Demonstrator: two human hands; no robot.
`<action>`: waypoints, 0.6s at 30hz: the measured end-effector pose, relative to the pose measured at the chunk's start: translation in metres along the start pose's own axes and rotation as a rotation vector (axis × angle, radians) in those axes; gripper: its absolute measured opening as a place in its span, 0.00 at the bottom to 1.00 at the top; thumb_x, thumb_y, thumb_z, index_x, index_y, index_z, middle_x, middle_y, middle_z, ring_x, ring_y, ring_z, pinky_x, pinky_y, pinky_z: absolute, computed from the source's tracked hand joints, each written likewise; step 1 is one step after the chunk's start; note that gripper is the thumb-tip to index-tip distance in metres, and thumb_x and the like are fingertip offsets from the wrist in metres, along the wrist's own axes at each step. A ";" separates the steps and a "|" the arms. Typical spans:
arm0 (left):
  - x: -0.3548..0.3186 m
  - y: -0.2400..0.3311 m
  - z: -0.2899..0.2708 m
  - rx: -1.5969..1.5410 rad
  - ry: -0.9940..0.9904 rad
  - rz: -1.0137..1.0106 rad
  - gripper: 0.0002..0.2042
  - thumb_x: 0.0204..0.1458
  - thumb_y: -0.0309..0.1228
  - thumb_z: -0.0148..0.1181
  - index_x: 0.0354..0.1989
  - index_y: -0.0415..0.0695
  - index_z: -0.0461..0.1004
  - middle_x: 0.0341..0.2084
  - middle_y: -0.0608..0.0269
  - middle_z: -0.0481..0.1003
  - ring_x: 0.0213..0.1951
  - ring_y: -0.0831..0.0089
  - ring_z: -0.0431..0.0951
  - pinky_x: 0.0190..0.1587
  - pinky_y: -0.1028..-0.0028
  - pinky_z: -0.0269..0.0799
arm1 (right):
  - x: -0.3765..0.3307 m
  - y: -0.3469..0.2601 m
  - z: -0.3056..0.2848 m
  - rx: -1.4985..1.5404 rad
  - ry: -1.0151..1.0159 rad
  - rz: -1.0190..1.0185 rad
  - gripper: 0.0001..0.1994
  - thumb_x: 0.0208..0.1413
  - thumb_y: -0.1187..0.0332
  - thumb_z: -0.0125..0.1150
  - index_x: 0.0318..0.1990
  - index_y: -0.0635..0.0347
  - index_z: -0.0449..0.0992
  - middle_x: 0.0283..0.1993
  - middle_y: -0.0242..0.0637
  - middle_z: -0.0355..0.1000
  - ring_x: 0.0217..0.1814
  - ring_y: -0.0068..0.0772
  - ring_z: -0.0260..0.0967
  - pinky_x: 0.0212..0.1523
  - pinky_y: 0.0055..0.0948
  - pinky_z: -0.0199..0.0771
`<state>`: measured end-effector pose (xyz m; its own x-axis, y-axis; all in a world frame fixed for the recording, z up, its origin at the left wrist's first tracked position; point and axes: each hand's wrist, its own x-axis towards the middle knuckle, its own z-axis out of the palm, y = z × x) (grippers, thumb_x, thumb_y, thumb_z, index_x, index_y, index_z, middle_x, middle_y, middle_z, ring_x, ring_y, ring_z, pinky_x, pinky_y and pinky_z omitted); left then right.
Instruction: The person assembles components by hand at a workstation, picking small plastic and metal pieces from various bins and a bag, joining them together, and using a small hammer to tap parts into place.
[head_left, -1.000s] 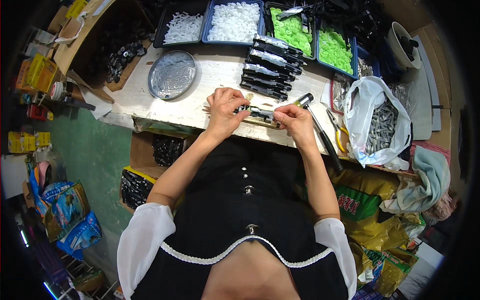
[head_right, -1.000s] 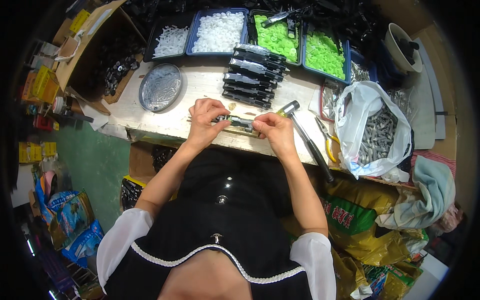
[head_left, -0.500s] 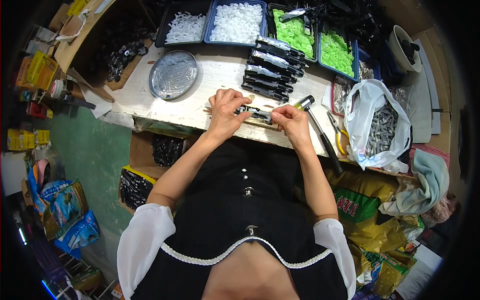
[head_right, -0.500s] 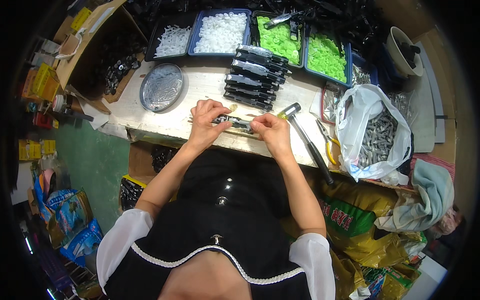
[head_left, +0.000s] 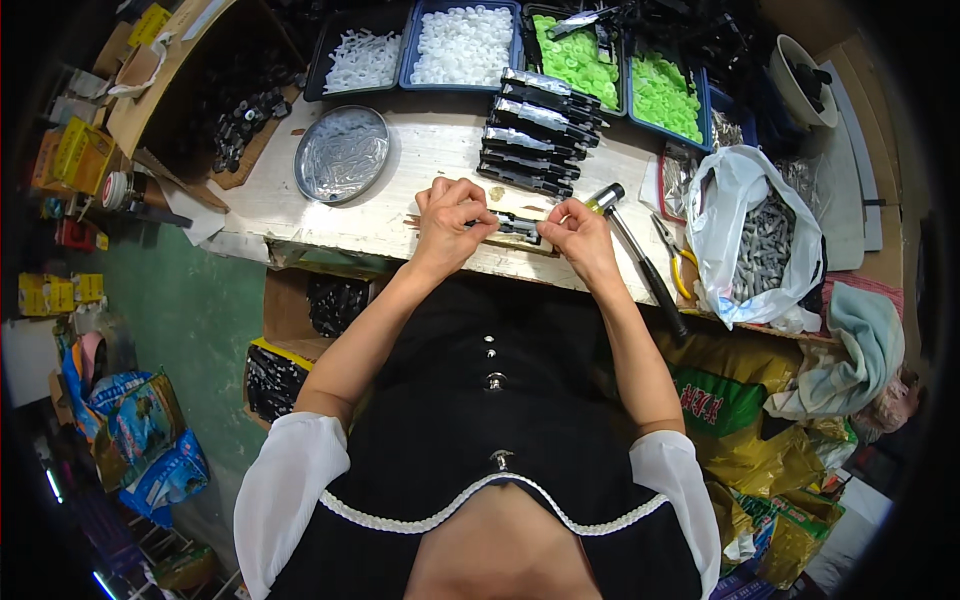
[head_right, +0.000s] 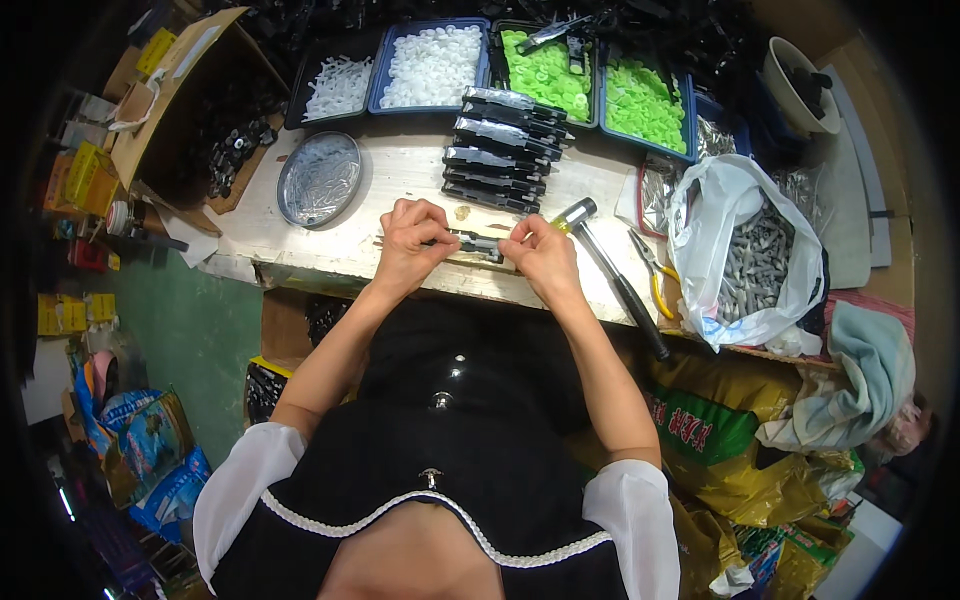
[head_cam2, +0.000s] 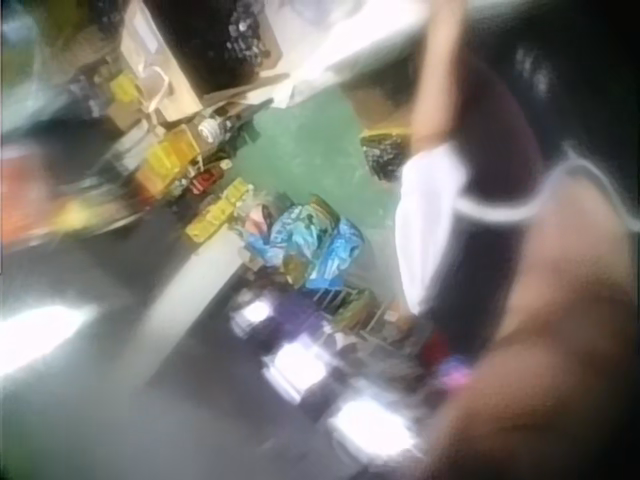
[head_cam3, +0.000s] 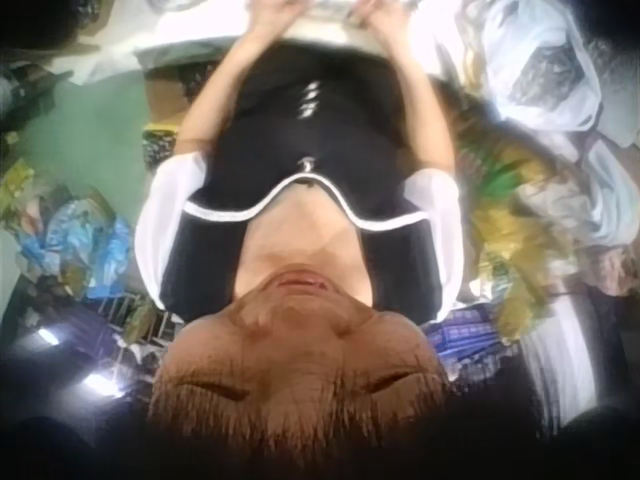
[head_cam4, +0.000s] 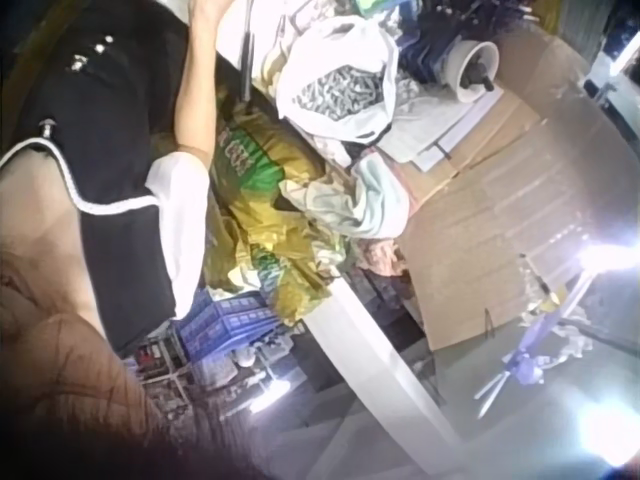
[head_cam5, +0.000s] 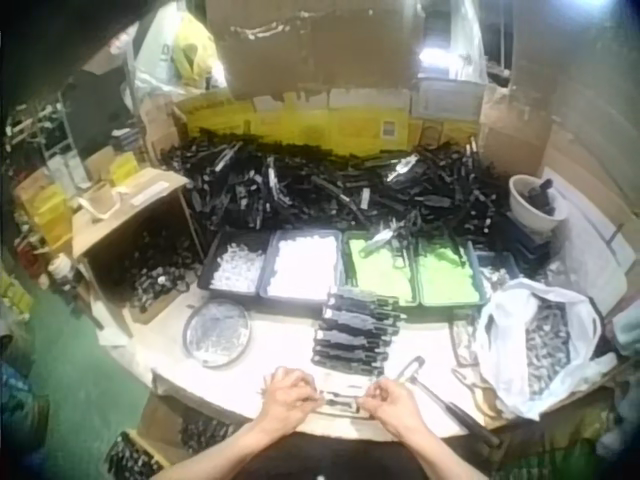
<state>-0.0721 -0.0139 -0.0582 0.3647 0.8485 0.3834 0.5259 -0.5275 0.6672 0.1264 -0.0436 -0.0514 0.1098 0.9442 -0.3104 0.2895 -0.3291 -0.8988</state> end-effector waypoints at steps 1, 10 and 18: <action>0.001 -0.001 0.000 -0.005 -0.011 -0.005 0.03 0.32 0.27 0.63 0.17 0.49 0.74 0.25 0.75 0.68 0.37 0.74 0.62 0.40 0.71 0.48 | 0.001 -0.002 0.000 -0.058 -0.010 -0.023 0.09 0.40 0.66 0.61 0.24 0.61 0.68 0.14 0.32 0.65 0.17 0.22 0.62 0.20 0.23 0.59; 0.002 -0.002 0.002 0.027 -0.008 0.006 0.05 0.30 0.27 0.64 0.16 0.47 0.73 0.25 0.72 0.68 0.35 0.71 0.63 0.39 0.70 0.50 | 0.008 -0.005 -0.002 -0.268 -0.034 -0.011 0.15 0.38 0.59 0.64 0.21 0.59 0.66 0.16 0.37 0.68 0.21 0.35 0.67 0.24 0.31 0.64; 0.000 0.002 0.000 -0.005 0.001 0.016 0.03 0.32 0.28 0.61 0.16 0.49 0.73 0.25 0.71 0.68 0.36 0.69 0.62 0.39 0.69 0.49 | 0.017 -0.037 -0.033 -0.437 0.014 -0.418 0.08 0.46 0.67 0.58 0.28 0.63 0.72 0.19 0.41 0.68 0.20 0.33 0.66 0.25 0.29 0.64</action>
<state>-0.0711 -0.0145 -0.0567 0.3719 0.8402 0.3947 0.5161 -0.5405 0.6644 0.1487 -0.0157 -0.0128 -0.0861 0.9951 0.0482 0.6743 0.0938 -0.7325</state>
